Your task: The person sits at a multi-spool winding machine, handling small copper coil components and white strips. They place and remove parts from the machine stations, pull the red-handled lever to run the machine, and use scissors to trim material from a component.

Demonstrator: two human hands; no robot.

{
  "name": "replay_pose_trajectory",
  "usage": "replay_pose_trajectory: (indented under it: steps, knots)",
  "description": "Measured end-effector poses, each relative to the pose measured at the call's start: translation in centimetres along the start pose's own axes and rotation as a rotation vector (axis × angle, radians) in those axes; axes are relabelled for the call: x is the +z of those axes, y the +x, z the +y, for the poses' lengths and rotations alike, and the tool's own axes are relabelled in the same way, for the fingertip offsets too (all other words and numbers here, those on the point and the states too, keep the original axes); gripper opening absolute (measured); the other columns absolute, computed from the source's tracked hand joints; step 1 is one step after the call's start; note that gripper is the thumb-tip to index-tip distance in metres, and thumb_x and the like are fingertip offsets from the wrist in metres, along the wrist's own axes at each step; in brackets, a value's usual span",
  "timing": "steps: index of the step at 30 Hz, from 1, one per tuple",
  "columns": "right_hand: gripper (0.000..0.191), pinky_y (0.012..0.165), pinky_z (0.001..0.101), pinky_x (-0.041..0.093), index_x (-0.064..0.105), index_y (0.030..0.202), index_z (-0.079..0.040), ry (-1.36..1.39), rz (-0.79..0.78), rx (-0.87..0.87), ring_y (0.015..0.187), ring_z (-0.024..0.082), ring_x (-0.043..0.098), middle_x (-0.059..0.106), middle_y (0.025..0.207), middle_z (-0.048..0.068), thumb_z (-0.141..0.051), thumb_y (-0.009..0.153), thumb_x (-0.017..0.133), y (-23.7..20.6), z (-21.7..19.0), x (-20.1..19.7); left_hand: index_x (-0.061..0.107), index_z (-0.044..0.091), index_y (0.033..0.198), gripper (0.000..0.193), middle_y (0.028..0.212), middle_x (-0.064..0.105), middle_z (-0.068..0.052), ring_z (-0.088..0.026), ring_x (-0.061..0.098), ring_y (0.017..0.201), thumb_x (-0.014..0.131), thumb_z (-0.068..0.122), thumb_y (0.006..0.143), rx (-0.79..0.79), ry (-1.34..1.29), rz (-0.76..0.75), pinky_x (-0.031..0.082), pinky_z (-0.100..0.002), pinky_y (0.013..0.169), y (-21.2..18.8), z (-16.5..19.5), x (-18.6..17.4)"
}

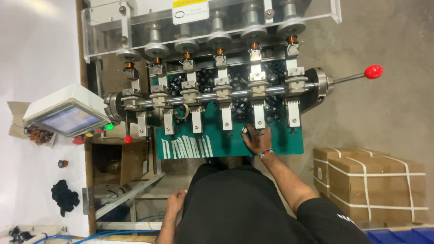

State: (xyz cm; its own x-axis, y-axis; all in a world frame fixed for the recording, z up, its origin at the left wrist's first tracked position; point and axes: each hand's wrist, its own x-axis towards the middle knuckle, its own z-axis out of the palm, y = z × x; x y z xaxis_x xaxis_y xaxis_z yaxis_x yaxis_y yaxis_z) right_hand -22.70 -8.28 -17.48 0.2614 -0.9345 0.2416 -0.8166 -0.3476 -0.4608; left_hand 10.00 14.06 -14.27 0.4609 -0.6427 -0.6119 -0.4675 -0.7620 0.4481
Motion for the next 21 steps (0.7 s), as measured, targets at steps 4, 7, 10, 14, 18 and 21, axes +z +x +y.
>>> replay_pose_trajectory:
  steps: [4,7,10,14,18,21]
  knots:
    - [0.057,0.084,0.0494,0.046,0.067,0.131,-0.008,0.011,-0.058,-0.129,0.109,0.039,0.058,0.065,0.119,0.017,-0.039,0.084,0.079,-0.1,0.9,-1.4,0.079,0.008,0.101,0.037,0.091,0.081,-0.015,-0.03,0.08,0.087,0.066,0.041,0.091,-0.152,0.03,-0.059,0.06,-0.041,0.08,-2.5,-2.5,1.6]
    - [0.057,0.085,0.0501,0.047,0.067,0.126,-0.009,-0.025,-0.016,-0.252,0.106,0.038,0.058,0.057,0.135,0.024,-0.041,0.08,0.079,0.3,1.0,-1.0,0.078,0.009,0.103,0.041,0.093,0.079,-0.018,-0.035,0.078,0.093,0.06,0.044,0.095,-0.269,0.123,-0.151,0.06,-0.045,0.081,-3.6,-4.1,2.9]
    - [0.043,0.087,0.0506,0.049,0.067,0.116,-0.009,0.052,-0.108,-0.222,0.106,0.04,0.058,0.056,0.128,0.018,-0.038,0.086,0.078,0.6,1.3,-0.2,0.079,0.009,0.104,0.043,0.096,0.077,-0.02,-0.039,0.072,0.103,0.06,0.047,0.094,-0.116,0.219,-0.102,0.056,-0.046,0.086,-4.0,-3.5,3.8]
    - [0.038,0.086,0.0517,0.05,0.066,0.114,-0.009,0.087,-0.184,-0.218,0.104,0.036,0.059,0.061,0.12,0.014,-0.029,0.082,0.075,0.2,1.9,-0.2,0.078,0.008,0.103,0.037,0.095,0.078,-0.02,-0.037,0.075,0.099,0.064,0.04,0.09,-0.132,0.082,-0.04,0.058,-0.045,0.085,-4.2,-1.1,3.8]
    - [0.047,0.079,0.0538,0.049,0.066,0.128,-0.01,0.042,-0.183,-0.2,0.11,0.039,0.057,0.064,0.116,0.014,-0.029,0.085,0.072,-0.4,2.5,-1.5,0.077,0.006,0.102,0.032,0.092,0.08,-0.019,-0.035,0.08,0.092,0.068,0.032,0.086,-0.116,-0.08,0.037,0.06,-0.044,0.083,-5.0,0.6,3.2]
    - [0.051,0.078,0.0531,0.05,0.064,0.128,-0.01,-0.011,-0.24,-0.181,0.117,0.042,0.055,0.062,0.118,0.02,-0.033,0.084,0.072,-0.2,2.5,-2.4,0.079,0.007,0.103,0.031,0.095,0.078,-0.019,-0.035,0.075,0.094,0.069,0.032,0.089,-0.028,0.015,0.145,0.058,-0.043,0.08,-5.4,0.1,3.1]
